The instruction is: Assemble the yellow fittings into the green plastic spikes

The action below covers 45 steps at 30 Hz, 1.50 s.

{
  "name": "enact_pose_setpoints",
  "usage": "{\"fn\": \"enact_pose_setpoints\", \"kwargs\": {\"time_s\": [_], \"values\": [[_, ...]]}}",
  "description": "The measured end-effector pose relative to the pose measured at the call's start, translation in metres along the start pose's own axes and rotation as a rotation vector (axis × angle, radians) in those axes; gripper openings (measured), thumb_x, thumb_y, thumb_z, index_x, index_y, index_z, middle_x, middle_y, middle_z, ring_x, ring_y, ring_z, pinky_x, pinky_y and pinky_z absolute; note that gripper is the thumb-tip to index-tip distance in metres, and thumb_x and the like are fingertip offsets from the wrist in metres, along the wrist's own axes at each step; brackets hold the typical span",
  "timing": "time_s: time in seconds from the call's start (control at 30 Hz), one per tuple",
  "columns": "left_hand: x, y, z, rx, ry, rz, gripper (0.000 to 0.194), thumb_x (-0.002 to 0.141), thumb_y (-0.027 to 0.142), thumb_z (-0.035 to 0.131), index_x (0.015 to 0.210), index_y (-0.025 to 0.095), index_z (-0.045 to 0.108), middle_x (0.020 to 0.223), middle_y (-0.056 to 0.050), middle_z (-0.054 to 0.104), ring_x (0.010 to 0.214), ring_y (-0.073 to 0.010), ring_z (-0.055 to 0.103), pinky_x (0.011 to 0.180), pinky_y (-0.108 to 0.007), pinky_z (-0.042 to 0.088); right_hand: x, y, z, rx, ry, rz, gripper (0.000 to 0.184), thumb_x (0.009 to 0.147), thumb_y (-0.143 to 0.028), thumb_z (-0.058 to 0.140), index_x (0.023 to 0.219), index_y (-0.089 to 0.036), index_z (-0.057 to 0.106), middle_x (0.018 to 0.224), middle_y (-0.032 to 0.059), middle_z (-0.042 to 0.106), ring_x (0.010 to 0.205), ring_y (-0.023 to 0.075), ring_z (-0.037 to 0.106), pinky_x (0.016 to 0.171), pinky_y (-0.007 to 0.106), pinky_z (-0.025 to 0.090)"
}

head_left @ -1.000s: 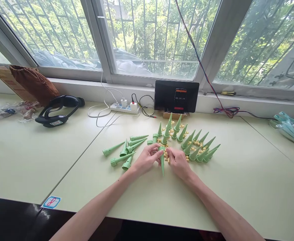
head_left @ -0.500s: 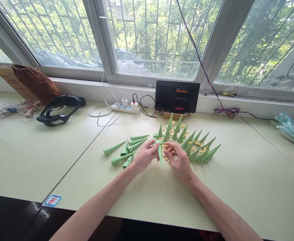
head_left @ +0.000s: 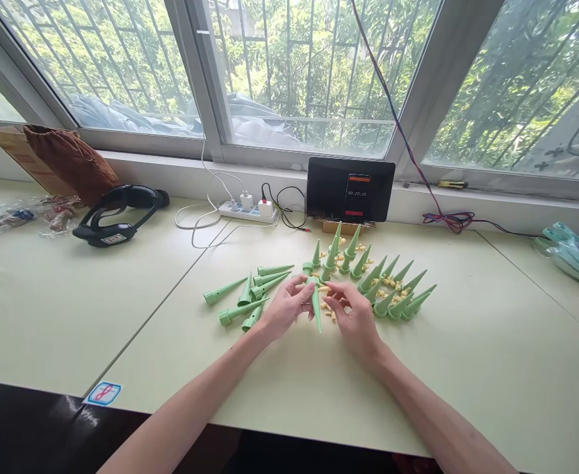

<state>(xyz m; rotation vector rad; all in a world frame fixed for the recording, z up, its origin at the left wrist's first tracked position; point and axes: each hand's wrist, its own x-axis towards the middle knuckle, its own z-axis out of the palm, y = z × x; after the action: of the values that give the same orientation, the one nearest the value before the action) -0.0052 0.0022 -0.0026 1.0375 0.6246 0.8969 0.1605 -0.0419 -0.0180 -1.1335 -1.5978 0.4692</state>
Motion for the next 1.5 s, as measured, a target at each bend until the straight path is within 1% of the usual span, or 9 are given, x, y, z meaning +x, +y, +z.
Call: {"fn": "enact_pose_setpoints", "kwargs": {"time_s": [0.43, 0.53, 0.67, 0.93, 1.07, 1.17, 1.23, 1.33, 1.5], "values": [[-0.002, 0.0, 0.0, 0.193, -0.03, 0.089, 0.032, 0.087, 0.047, 0.066, 0.093, 0.017, 0.055, 0.077, 0.001, 0.058, 0.054, -0.0087, 0.056, 0.051, -0.024, 0.049, 0.001, -0.001, -0.002, 0.026, -0.033, 0.074, 0.021, 0.096, -0.037, 0.056, 0.096, -0.018, 0.064, 0.082, 0.0041, 0.068, 0.069, 0.0169, 0.062, 0.063, 0.03, 0.052], [-0.003, -0.002, -0.001, 0.281, -0.05, 0.099, 0.031, 0.089, 0.046, 0.064, 0.096, 0.018, 0.055, 0.072, 0.003, 0.056, 0.052, -0.0098, 0.058, 0.051, -0.024, 0.048, 0.001, -0.002, -0.003, 0.026, -0.045, 0.087, 0.027, 0.098, -0.039, 0.052, 0.084, -0.018, 0.062, 0.071, 0.0011, 0.062, 0.059, 0.0139, 0.054, 0.056, 0.027, 0.045], [-0.005, -0.004, 0.001, 0.394, -0.055, 0.116, 0.029, 0.091, 0.045, 0.062, 0.102, 0.018, 0.056, 0.072, 0.003, 0.056, 0.05, -0.0097, 0.06, 0.052, -0.023, 0.046, 0.001, 0.0, -0.004, -0.006, -0.044, 0.097, 0.036, 0.099, -0.04, 0.05, 0.069, -0.019, 0.051, 0.058, -0.0039, 0.045, 0.052, 0.0109, 0.038, 0.05, 0.025, 0.033], [-0.008, -0.003, 0.009, 0.435, -0.097, 0.141, 0.029, 0.089, 0.044, 0.064, 0.097, 0.016, 0.062, 0.078, 0.0, 0.059, 0.052, -0.009, 0.059, 0.051, -0.023, 0.049, 0.001, 0.002, -0.001, -0.07, -0.025, 0.136, 0.044, 0.098, -0.035, 0.048, 0.059, -0.021, 0.033, 0.053, -0.006, 0.031, 0.05, 0.0095, 0.028, 0.049, 0.026, 0.024], [-0.007, 0.001, 0.009, 0.418, -0.082, 0.121, 0.031, 0.088, 0.045, 0.065, 0.095, 0.015, 0.061, 0.069, 0.002, 0.057, 0.05, -0.0098, 0.059, 0.051, -0.023, 0.048, 0.002, 0.0, 0.0, -0.049, -0.011, 0.154, 0.044, 0.098, -0.037, 0.049, 0.059, -0.02, 0.036, 0.052, -0.006, 0.033, 0.049, 0.0094, 0.03, 0.048, 0.025, 0.026], [-0.006, 0.004, 0.007, 0.377, -0.057, 0.088, 0.032, 0.086, 0.046, 0.066, 0.094, 0.016, 0.059, 0.063, 0.003, 0.056, 0.049, -0.0108, 0.059, 0.051, -0.023, 0.048, 0.002, -0.005, -0.001, -0.017, -0.014, 0.164, 0.037, 0.098, -0.039, 0.049, 0.067, -0.019, 0.051, 0.055, -0.0045, 0.043, 0.049, 0.0104, 0.039, 0.048, 0.025, 0.032], [-0.005, 0.004, 0.006, 0.332, -0.037, 0.07, 0.033, 0.085, 0.047, 0.067, 0.092, 0.017, 0.058, 0.062, 0.003, 0.056, 0.048, -0.0108, 0.058, 0.05, -0.024, 0.047, 0.003, -0.008, -0.002, 0.011, -0.016, 0.161, 0.029, 0.098, -0.04, 0.051, 0.081, -0.018, 0.06, 0.063, -0.0018, 0.054, 0.053, 0.0118, 0.047, 0.05, 0.025, 0.039], [-0.003, 0.002, 0.002, 0.242, -0.013, 0.048, 0.033, 0.084, 0.048, 0.069, 0.09, 0.017, 0.058, 0.064, 0.003, 0.057, 0.049, -0.0098, 0.056, 0.05, -0.023, 0.047, 0.004, -0.011, -0.003, 0.021, -0.004, 0.128, 0.022, 0.097, -0.038, 0.053, 0.1, -0.019, 0.064, 0.082, 0.0033, 0.065, 0.063, 0.0148, 0.058, 0.056, 0.027, 0.048], [0.0, -0.001, -0.001, 0.093, 0.009, 0.009, 0.034, 0.082, 0.047, 0.072, 0.088, 0.016, 0.058, 0.068, 0.002, 0.058, 0.05, -0.0083, 0.053, 0.047, -0.022, 0.046, 0.004, -0.008, -0.003, -0.023, -0.043, 0.026, 0.021, 0.099, -0.032, 0.05, 0.104, -0.021, 0.067, 0.094, 0.0063, 0.067, 0.078, 0.0182, 0.064, 0.065, 0.03, 0.053]]}}
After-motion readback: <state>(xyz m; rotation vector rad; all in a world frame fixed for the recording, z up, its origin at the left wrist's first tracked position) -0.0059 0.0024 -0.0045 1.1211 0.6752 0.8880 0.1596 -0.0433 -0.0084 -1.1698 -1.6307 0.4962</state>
